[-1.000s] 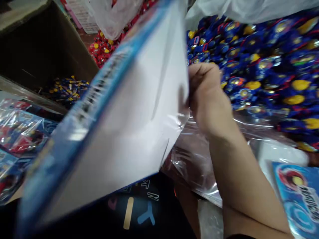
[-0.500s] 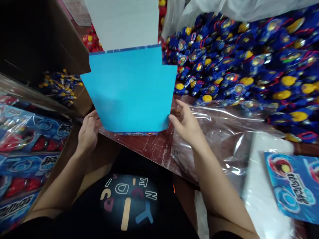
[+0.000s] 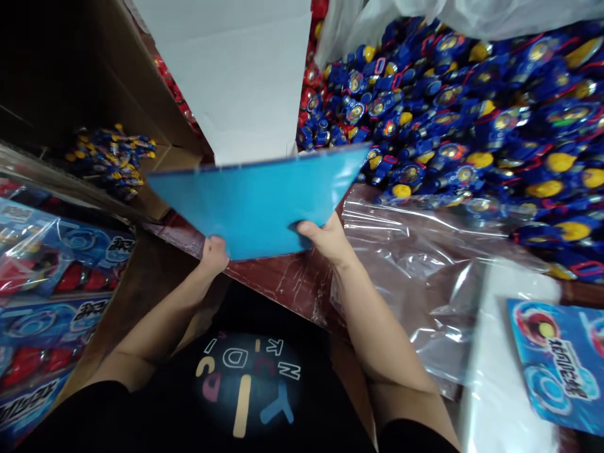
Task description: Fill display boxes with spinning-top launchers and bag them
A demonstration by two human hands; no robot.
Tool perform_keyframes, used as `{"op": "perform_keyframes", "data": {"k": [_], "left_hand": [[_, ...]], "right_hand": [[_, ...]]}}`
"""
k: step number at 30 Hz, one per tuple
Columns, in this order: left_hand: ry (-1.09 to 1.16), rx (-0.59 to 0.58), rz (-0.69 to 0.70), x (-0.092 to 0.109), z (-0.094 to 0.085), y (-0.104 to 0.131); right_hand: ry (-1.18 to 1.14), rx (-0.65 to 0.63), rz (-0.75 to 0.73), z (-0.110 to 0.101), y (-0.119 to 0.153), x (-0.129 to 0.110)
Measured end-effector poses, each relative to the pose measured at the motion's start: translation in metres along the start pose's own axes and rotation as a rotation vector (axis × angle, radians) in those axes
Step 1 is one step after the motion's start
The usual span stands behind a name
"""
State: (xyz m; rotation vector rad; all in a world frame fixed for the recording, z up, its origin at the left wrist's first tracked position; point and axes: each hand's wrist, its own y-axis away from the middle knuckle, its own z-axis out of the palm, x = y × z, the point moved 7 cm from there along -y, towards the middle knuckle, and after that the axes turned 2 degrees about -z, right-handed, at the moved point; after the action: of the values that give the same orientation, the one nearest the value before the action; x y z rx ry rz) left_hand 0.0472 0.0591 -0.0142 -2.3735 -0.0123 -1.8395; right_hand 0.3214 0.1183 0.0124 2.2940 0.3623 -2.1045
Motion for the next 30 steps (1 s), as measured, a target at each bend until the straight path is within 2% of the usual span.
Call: {"op": "perform_keyframes", "data": {"k": [3, 5, 8, 10, 12, 13, 15, 17, 20, 22, 24, 27, 30], "left_hand": [[-0.003, 0.004, 0.011, 0.007, -0.006, -0.013], [-0.041, 0.024, 0.077, 0.024, -0.014, -0.02], [-0.163, 0.124, 0.387, 0.081, -0.03, -0.035], [-0.275, 0.163, 0.599, 0.122, -0.032, -0.054], [-0.376, 0.128, 0.677, 0.146, -0.023, -0.084], [-0.412, 0.09, 0.667, 0.15, -0.017, -0.1], [-0.461, 0.033, 0.59, 0.142, -0.004, -0.129], [-0.518, 0.048, 0.502, 0.123, 0.005, -0.144], [-0.636, 0.152, 0.422, 0.092, 0.009, -0.145], [-0.692, 0.193, 0.407, 0.08, 0.011, -0.141], [-0.71, 0.194, 0.407, 0.073, 0.013, -0.14], [-0.685, 0.148, 0.399, 0.072, 0.015, -0.141], [-0.659, 0.152, 0.478, 0.083, 0.017, -0.127]], "right_hand": [[0.038, -0.003, 0.05, 0.002, -0.012, -0.002], [0.081, -0.005, 0.089, 0.005, -0.014, -0.003], [0.141, -0.017, 0.139, 0.004, -0.011, 0.001], [0.17, -0.035, 0.167, 0.002, -0.008, 0.006], [0.196, -0.039, 0.187, -0.001, -0.007, 0.01], [0.21, -0.028, 0.191, -0.003, -0.007, 0.011], [0.233, 0.009, 0.191, -0.003, -0.006, 0.012], [0.283, 0.076, 0.157, 0.0, -0.006, 0.013], [0.515, 0.18, 0.002, 0.011, -0.003, 0.011], [0.7, 0.194, -0.106, 0.023, 0.001, 0.009], [0.823, 0.118, -0.186, 0.036, 0.003, 0.009], [0.942, -0.067, -0.285, 0.053, -0.001, 0.001], [1.009, -0.128, -0.327, 0.061, -0.026, -0.019]]}}
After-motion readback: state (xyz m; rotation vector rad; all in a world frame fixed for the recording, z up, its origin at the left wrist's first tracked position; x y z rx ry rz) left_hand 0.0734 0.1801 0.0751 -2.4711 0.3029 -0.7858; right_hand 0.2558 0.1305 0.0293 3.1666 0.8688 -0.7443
